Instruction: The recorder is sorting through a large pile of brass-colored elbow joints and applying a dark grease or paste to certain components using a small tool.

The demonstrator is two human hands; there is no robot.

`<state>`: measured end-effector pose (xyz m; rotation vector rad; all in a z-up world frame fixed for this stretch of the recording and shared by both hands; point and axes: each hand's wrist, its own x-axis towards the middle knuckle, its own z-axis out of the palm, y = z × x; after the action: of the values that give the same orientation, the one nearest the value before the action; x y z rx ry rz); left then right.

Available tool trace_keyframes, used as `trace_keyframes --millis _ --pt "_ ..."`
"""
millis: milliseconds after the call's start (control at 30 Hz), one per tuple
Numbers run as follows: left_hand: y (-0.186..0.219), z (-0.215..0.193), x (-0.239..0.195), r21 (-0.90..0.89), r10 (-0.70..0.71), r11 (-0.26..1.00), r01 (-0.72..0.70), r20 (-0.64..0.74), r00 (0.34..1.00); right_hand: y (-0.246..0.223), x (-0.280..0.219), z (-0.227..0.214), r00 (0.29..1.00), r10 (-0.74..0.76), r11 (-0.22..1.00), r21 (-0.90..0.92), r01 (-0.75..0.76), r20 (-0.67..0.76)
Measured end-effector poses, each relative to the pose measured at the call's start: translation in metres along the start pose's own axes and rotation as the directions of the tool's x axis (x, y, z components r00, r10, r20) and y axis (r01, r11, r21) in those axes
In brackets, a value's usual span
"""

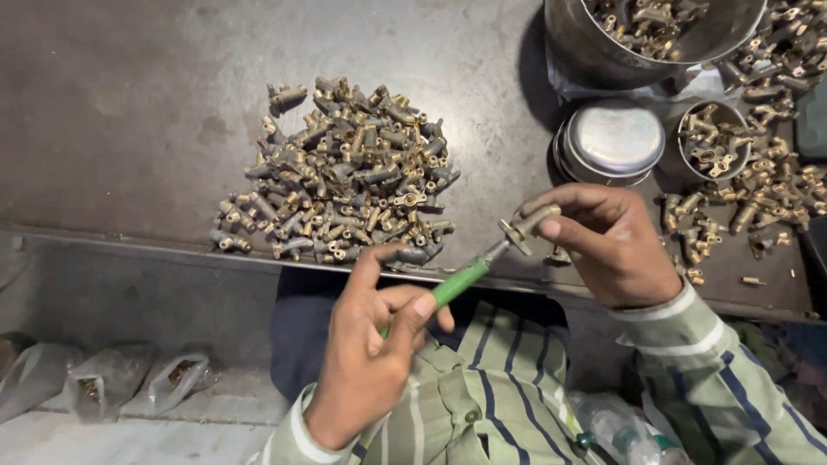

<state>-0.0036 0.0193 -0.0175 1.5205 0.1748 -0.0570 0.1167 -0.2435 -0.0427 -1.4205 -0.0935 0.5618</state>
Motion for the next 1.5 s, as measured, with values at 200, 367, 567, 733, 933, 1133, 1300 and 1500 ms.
trace_keyframes --millis 200,367,567,733,933,1133,1300,1500 --pt "0.011 -0.006 0.002 -0.368 -0.244 0.877 0.308 0.210 0.947 -0.027 0.006 -0.007 0.971 -0.191 0.880 0.412 0.236 -0.146" --pt "0.024 0.001 0.001 -0.153 -0.117 0.980 0.129 0.085 0.989 -0.006 -0.002 -0.010 0.996 -0.091 0.985 0.146 0.088 0.009" --pt "0.020 0.003 -0.006 0.566 0.400 0.767 -0.302 -0.053 0.915 -0.036 0.000 0.034 0.999 0.047 0.986 -0.159 -0.046 0.001" --pt "0.017 0.005 -0.005 0.360 0.258 0.911 -0.200 -0.119 0.959 -0.028 0.000 0.025 0.934 -0.204 0.929 0.360 0.089 0.295" --pt "0.025 -0.002 -0.003 0.714 0.616 0.542 -0.444 0.022 0.787 -0.002 0.004 0.005 0.998 0.056 0.993 0.107 -0.058 0.030" --pt "0.016 -0.007 0.000 0.216 0.020 0.976 0.016 -0.163 0.986 -0.008 0.006 0.009 0.998 0.037 0.991 -0.129 -0.029 0.060" --pt "0.013 -0.007 0.005 0.012 -0.139 0.990 0.142 -0.122 0.983 -0.063 0.015 0.010 0.989 0.044 0.895 -0.434 -0.103 -0.143" --pt "0.011 -0.009 0.006 0.082 -0.109 0.988 0.129 -0.210 0.972 -0.074 0.042 -0.057 0.753 -0.646 0.694 -0.508 0.511 -0.126"
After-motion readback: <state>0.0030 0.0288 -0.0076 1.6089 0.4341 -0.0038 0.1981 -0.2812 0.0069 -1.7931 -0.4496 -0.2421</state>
